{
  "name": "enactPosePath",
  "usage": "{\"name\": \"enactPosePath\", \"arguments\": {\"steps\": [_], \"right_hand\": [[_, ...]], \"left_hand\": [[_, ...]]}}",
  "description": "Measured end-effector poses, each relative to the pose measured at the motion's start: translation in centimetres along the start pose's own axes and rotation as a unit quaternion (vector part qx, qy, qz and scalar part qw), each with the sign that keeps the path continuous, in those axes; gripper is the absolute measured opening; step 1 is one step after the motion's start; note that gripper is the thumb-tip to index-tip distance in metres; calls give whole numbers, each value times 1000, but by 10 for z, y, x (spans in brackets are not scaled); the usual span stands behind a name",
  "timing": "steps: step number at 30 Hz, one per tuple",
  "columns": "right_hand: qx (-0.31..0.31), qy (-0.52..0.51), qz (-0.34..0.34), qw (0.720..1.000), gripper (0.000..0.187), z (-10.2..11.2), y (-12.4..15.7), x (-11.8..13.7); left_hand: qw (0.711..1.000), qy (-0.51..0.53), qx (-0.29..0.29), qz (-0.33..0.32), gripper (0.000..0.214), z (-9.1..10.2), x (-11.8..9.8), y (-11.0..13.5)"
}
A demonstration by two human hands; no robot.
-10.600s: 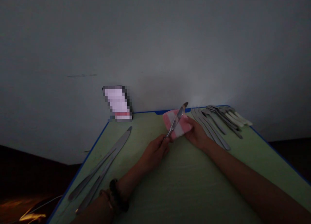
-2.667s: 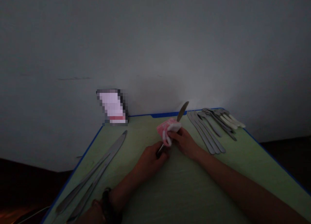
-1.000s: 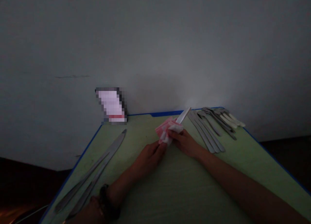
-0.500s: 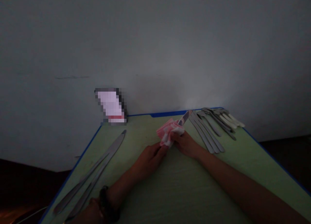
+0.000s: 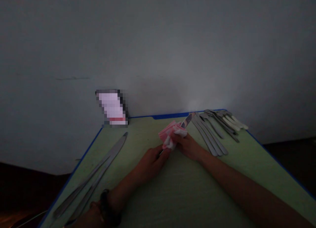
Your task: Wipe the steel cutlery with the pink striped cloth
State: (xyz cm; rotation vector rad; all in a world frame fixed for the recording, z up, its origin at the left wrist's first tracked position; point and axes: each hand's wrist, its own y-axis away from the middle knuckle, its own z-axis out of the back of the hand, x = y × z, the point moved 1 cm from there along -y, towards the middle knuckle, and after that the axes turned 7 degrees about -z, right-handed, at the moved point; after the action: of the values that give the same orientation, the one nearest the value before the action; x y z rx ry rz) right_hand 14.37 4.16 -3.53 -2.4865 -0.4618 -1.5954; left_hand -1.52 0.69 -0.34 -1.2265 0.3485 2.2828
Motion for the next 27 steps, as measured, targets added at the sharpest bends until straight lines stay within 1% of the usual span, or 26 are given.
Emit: {"name": "enactPosePath", "arguments": {"steps": [4, 10, 13, 18, 21, 25, 27], "right_hand": [[5, -8, -2, 1000, 19, -1, 0, 0], [-15, -12, 6, 1000, 23, 2, -3, -4], [-11, -25, 0, 1000, 23, 1, -2, -3], [-31, -21, -12, 999, 25, -4, 2, 2], [-46, -82, -20, 995, 28, -7, 1, 5], [-83, -176, -11, 981, 32, -7, -4, 9], [-103, -210, -10, 972, 33, -6, -7, 10]], "left_hand": [[1000, 1, 0, -10, 35, 0, 1, 0], [1000, 0, 0, -19, 35, 0, -1, 0], [1000, -5, -5, -20, 35, 0, 0, 0], [999, -38, -9, -26, 35, -1, -2, 0], [996, -80, -16, -34, 32, -3, -7, 3], [989, -149, -5, -24, 30, -5, -10, 6], [987, -161, -5, -22, 30, -5, -9, 6]]}}
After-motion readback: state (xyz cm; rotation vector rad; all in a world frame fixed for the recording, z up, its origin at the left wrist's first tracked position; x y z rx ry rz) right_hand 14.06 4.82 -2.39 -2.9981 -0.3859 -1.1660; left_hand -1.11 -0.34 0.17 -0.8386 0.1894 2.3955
